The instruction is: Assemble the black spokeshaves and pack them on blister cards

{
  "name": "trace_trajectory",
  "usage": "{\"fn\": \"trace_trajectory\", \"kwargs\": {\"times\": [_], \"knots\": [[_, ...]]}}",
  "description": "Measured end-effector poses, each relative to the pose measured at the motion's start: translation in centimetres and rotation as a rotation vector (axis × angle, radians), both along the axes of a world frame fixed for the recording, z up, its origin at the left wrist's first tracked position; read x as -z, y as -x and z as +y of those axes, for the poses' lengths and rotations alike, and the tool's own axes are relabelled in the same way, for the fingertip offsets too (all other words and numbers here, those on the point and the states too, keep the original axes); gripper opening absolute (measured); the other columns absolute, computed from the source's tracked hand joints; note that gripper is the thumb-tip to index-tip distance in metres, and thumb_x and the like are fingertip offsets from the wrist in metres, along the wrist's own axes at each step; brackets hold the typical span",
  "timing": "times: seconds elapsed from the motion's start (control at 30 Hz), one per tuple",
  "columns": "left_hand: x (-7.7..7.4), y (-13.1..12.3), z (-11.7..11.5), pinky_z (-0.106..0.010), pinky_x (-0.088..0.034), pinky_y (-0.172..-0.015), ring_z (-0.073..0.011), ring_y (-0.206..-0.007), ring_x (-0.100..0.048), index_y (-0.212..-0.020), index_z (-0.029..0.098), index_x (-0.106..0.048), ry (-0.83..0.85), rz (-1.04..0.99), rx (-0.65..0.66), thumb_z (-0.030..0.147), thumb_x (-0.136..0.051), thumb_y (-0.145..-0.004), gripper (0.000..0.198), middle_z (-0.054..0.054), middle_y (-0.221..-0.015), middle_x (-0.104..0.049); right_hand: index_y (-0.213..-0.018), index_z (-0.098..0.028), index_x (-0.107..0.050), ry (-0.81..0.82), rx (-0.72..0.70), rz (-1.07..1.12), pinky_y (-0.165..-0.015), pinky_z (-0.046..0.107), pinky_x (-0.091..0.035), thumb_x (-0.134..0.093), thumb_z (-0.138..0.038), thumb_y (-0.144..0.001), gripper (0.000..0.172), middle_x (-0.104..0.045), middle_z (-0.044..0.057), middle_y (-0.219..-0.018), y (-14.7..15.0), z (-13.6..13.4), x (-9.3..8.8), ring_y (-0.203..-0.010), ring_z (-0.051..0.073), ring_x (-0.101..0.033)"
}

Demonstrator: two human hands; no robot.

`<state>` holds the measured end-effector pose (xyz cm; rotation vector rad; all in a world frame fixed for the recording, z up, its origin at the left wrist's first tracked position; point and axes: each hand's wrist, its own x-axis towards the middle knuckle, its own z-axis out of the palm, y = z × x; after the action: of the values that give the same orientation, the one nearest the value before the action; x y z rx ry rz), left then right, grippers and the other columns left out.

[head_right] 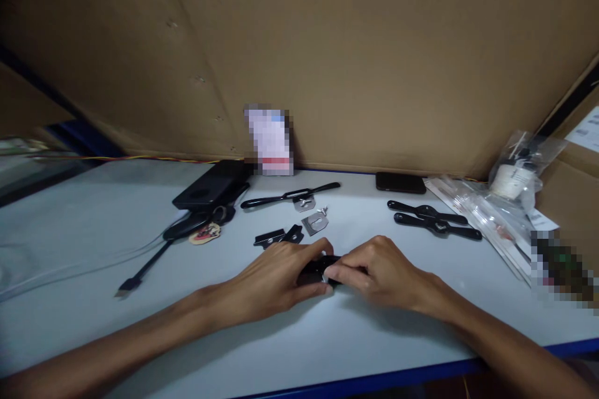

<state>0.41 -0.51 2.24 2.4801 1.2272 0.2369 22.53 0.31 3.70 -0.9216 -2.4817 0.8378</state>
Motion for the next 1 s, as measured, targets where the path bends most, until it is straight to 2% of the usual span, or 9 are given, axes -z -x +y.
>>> {"fn": "trace_trajectory", "kwargs": {"times": [0.2,0.4,0.6,0.73,0.8,0.9,1.0], "knots": [[0.15,-0.01,0.08,-0.03,-0.038,-0.06,-0.0247,-0.075,-0.068,-0.109,0.021,-0.052,-0.018,0.014,0.001,0.045,-0.064,-0.089,0.033,-0.002,-0.082,-0.071,-0.066,-0.017,-0.064,-0.211,0.082,-0.085,-0.057,0.028,-0.027,-0.048,-0.038,-0.102,0.044,-0.053,-0.002,-0.058,-0.1,0.12,0.1,-0.054,0.01,-0.038],[0.03,-0.02,0.09,-0.029,-0.037,-0.059,-0.0248,-0.073,-0.068,-0.108,0.021,-0.052,0.001,0.0,0.006,0.044,-0.064,-0.09,0.031,-0.001,-0.081,-0.071,-0.059,-0.017,-0.062,-0.069,0.003,-0.02,-0.053,0.026,-0.025,-0.047,-0.037,-0.102,0.049,-0.046,-0.005,-0.052,-0.01,-0.1,0.13,-0.049,0.008,-0.032],[0.08,-0.06,0.07,-0.029,-0.037,-0.059,-0.0254,-0.075,-0.068,-0.108,0.022,-0.052,-0.008,0.015,-0.004,0.044,-0.064,-0.089,0.032,-0.001,-0.081,-0.071,-0.07,-0.016,-0.067,-0.265,0.069,-0.105,-0.057,0.027,-0.027,-0.045,-0.036,-0.103,0.045,-0.057,-0.001,-0.06,0.13,-0.23,0.32,-0.054,0.01,-0.041],[0.01,-0.08,0.07,-0.029,-0.037,-0.059,-0.0248,-0.074,-0.068,-0.108,0.022,-0.052,-0.001,0.001,0.0,0.042,-0.064,-0.089,0.03,0.0,-0.081,-0.071,-0.061,-0.017,-0.065,-0.176,0.022,-0.058,-0.054,0.026,-0.025,-0.045,-0.037,-0.103,0.05,-0.053,-0.003,-0.053,0.23,-0.37,0.42,-0.048,0.008,-0.034],[0.03,-0.06,0.06,-0.029,-0.037,-0.059,-0.0247,-0.074,-0.068,-0.109,0.022,-0.052,-0.004,-0.001,-0.002,0.042,-0.065,-0.089,0.031,0.0,-0.082,-0.071,-0.064,-0.017,-0.067,-0.16,0.015,-0.042,-0.054,0.026,-0.026,-0.045,-0.037,-0.103,0.049,-0.057,-0.002,-0.055,0.24,-0.35,0.49,-0.049,0.008,-0.038],[0.14,-0.01,0.05,-0.029,-0.038,-0.059,-0.0249,-0.074,-0.068,-0.11,0.022,-0.053,-0.011,0.005,-0.002,0.043,-0.065,-0.089,0.032,0.0,-0.081,-0.071,-0.068,-0.017,-0.069,-0.232,0.069,-0.06,-0.056,0.026,-0.027,-0.044,-0.037,-0.103,0.048,-0.061,0.0,-0.059,0.18,-0.27,0.58,-0.053,0.01,-0.044],[0.29,0.03,0.06,-0.03,-0.039,-0.06,-0.0245,-0.073,-0.068,-0.109,0.021,-0.053,-0.005,0.001,0.001,0.044,-0.064,-0.089,0.032,0.0,-0.081,-0.071,-0.063,-0.016,-0.068,-0.174,0.061,-0.055,-0.054,0.026,-0.026,-0.045,-0.038,-0.103,0.051,-0.056,-0.002,-0.053,0.18,-0.27,0.52,-0.049,0.009,-0.039]]}}
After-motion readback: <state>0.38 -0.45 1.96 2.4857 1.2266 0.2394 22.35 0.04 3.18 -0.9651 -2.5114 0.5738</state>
